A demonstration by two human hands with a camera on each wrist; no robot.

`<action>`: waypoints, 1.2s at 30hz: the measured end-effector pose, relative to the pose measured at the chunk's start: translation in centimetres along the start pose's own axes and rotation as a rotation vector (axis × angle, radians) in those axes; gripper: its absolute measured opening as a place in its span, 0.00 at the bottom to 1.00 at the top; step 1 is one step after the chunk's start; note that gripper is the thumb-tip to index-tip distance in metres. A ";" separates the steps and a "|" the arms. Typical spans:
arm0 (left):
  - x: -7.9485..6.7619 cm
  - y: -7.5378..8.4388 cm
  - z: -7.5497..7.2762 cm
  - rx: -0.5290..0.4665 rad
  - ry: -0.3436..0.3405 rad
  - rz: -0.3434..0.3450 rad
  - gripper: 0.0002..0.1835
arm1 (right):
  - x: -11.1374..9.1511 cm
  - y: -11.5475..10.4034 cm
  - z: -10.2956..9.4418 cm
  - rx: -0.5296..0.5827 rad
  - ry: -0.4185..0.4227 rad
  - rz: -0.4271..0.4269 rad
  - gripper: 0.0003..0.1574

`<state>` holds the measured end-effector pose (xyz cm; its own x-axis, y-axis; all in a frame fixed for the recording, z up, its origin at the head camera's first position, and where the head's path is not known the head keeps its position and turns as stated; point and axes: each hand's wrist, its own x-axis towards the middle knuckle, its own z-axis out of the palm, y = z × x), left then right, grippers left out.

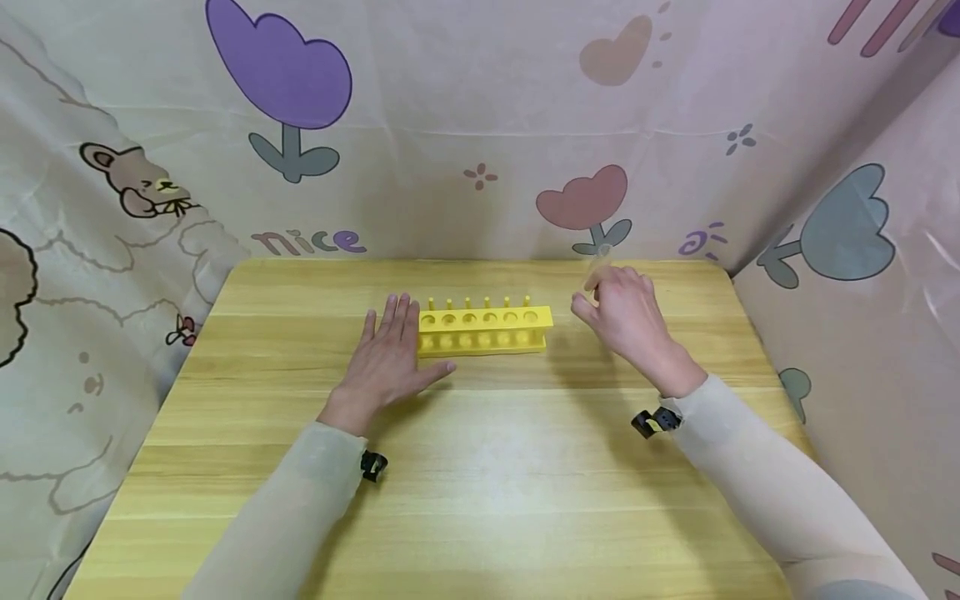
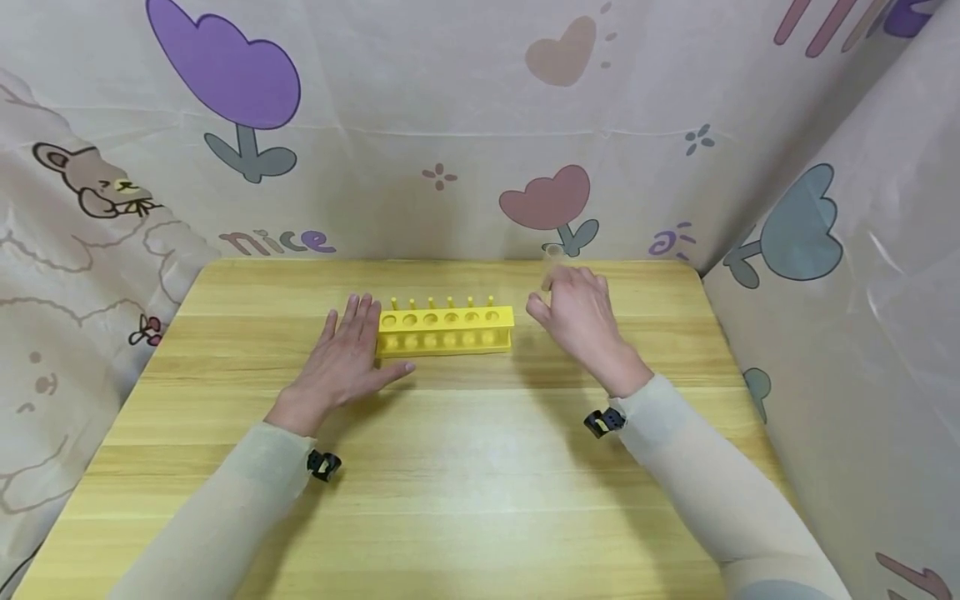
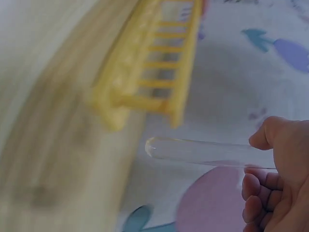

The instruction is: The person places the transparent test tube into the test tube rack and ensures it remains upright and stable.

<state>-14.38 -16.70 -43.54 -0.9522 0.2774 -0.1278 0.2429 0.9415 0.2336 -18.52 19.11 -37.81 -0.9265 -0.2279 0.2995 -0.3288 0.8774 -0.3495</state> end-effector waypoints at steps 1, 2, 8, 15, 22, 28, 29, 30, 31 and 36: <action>0.0 0.0 0.0 -0.003 0.001 0.003 0.64 | 0.2 -0.7 -0.4 0.009 0.007 -0.011 0.15; 0.1 0.0 -0.1 -0.002 0.001 0.003 0.64 | 0.3 -1.5 -0.8 0.020 0.013 -0.022 0.15; 0.1 -0.1 -0.3 0.008 -0.014 0.002 0.64 | 1.6 -6.2 -1.8 0.060 0.012 -0.089 0.14; 0.2 -0.1 -0.2 0.004 -0.018 -0.003 0.65 | 2.9 -9.3 -0.1 0.076 -0.023 -0.145 0.13; 0.3 -0.1 0.0 0.000 -0.015 -0.004 0.65 | 3.3 -10.1 1.5 0.041 -0.077 -0.167 0.14; 0.3 -0.1 -0.1 -0.008 -0.005 -0.003 0.65 | 3.3 -10.1 2.7 0.010 -0.108 -0.166 0.15; 0.3 -0.1 -0.1 -0.007 -0.005 -0.005 0.65 | 3.3 -10.0 2.9 0.009 -0.115 -0.164 0.15; 0.3 -0.1 -0.1 -0.008 -0.005 -0.004 0.65 | 3.3 -9.9 3.2 0.007 -0.122 -0.161 0.15; 0.3 -0.1 -0.1 -0.008 -0.003 -0.006 0.65 | 3.2 -9.8 3.5 0.006 -0.131 -0.158 0.15; 0.2 0.0 -0.1 -0.008 -0.001 -0.006 0.65 | 3.0 -9.3 4.8 0.002 -0.168 -0.155 0.14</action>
<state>-14.61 -16.65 -43.50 -0.9534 0.2719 -0.1306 0.2356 0.9417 0.2403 -19.16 8.21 -37.92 -0.8823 -0.4271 0.1978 -0.4697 0.8255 -0.3128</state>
